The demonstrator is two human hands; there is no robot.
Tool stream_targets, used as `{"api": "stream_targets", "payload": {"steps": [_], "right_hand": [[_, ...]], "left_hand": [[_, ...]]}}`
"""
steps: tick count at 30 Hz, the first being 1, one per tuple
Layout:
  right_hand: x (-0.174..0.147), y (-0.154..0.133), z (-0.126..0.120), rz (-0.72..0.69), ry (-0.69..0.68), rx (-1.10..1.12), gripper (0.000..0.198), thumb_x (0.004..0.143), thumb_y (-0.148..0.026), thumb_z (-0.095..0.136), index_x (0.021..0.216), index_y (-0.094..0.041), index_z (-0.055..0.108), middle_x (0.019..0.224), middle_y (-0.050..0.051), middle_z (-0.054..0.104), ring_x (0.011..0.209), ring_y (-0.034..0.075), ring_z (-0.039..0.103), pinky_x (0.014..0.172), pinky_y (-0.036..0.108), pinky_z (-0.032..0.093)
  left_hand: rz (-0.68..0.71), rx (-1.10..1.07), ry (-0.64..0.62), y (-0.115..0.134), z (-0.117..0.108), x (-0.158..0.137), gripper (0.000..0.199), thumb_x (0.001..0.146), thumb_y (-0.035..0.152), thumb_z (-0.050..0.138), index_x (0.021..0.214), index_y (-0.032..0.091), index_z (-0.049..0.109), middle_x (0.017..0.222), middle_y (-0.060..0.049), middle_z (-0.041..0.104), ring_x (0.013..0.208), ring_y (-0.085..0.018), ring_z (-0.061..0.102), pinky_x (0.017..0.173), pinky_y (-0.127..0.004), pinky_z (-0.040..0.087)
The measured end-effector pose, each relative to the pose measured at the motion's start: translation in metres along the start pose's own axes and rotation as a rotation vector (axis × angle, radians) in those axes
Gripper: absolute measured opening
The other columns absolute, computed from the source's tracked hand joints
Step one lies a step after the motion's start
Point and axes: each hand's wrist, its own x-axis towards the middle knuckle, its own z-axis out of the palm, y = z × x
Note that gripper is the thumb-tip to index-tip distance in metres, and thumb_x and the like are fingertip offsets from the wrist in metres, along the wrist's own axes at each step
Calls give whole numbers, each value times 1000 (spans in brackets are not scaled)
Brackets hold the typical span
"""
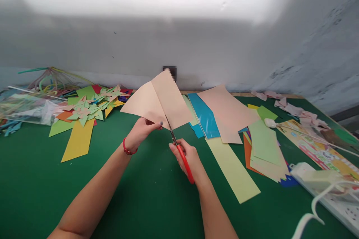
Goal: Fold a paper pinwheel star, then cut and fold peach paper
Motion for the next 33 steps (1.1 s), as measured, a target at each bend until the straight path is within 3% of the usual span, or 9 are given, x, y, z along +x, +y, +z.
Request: {"api": "stream_targets", "payload": {"steps": [11,27,33], "right_hand": [[-2,-4,-1,5,-10,-13,34,80,-56,49,82,-21,51,49,-6,43,35,7,35,34,20,29],[-1,-4,-3,-28,37,-90,39,77,-57,52,84,-18,57,48,-6,45,35,7,36,35,20,28],[-1,-4,-3,-36,34,-98,39,76,-58,53,82,-19,57,48,-6,43,37,7,36,37,20,28]], "left_hand": [[-26,-8,4,7,1,-2,21,68,32,69,69,11,65,69,-7,69,71,-19,65,69,-27,50],[1,-82,-4,0,0,3,23,66,32,71,73,12,62,70,-6,67,70,-18,64,66,-27,51],[-47,-126,1,-2,-1,6,22,70,32,67,71,11,59,65,-5,65,65,-17,64,65,-29,51]]}}
